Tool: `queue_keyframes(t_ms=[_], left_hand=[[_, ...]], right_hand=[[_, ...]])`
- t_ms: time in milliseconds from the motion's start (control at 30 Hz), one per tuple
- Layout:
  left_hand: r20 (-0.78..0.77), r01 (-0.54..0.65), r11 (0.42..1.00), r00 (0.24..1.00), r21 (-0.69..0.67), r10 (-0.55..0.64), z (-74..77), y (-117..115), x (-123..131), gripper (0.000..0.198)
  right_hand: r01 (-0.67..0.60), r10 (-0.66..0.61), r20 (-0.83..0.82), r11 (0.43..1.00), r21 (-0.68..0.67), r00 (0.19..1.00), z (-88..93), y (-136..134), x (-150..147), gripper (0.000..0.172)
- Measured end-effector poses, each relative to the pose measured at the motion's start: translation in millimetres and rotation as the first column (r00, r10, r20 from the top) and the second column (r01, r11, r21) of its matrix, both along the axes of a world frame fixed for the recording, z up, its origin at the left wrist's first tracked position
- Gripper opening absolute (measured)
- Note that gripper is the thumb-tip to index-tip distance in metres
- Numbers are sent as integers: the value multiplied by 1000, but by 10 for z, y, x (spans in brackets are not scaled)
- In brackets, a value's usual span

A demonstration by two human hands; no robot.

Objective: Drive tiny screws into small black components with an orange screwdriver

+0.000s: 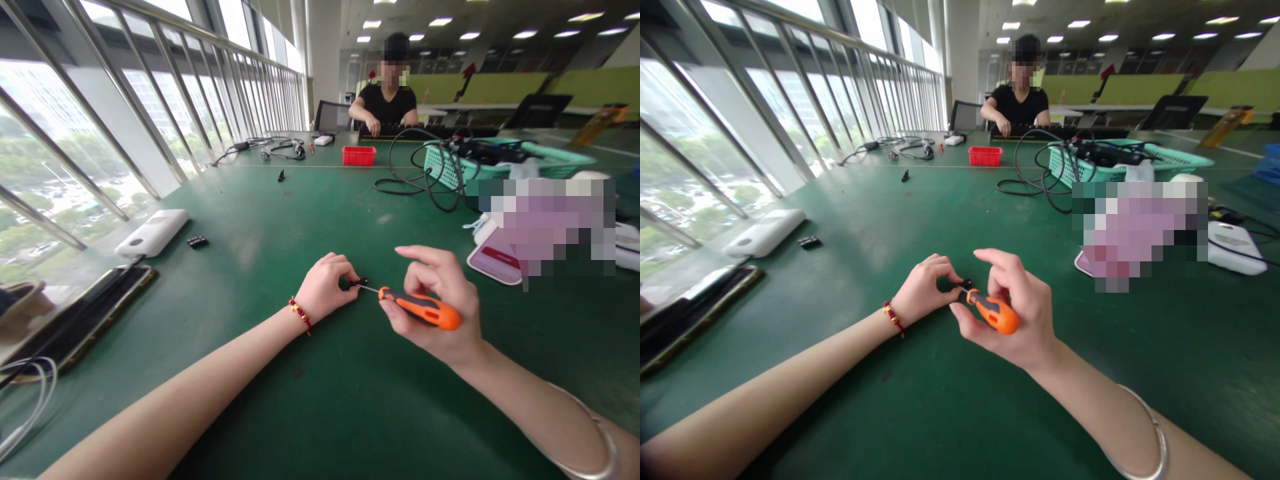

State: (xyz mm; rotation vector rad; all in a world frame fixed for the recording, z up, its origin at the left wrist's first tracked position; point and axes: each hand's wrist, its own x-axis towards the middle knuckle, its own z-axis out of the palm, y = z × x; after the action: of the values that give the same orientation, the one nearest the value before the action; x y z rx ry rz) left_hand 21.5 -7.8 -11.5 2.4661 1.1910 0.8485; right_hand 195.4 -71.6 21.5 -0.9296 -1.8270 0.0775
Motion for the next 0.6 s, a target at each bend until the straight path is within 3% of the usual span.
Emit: queue_keyframes(t_ms=[133, 200, 433, 500, 600], left_hand=[[9, -2, 1000, 1000, -6, 2, 8, -4, 6, 4], [12, -3, 1000, 1000, -4, 3, 8, -4, 8, 4], [0, -6, 1000, 1000, -4, 6, 4, -1, 3, 4], [4, -2, 1000, 1000, -7, 2, 4, -2, 3, 3], [12, -2, 1000, 1000, -5, 2, 4, -3, 5, 4]], right_hand=[[7, -7, 76, 1000, -3, 997, 26, -30, 4, 15], [7, -7, 45, 1000, 10, 999, 22, -21, -1, 18], [-59, 68, -81, 992, 113, 994, -20, 41, -13, 61], [-35, 39, -31, 994, 106, 999, -10, 26, -2, 57], [-34, 28, 87, 997, 76, 996, 16, -16, 18, 28]])
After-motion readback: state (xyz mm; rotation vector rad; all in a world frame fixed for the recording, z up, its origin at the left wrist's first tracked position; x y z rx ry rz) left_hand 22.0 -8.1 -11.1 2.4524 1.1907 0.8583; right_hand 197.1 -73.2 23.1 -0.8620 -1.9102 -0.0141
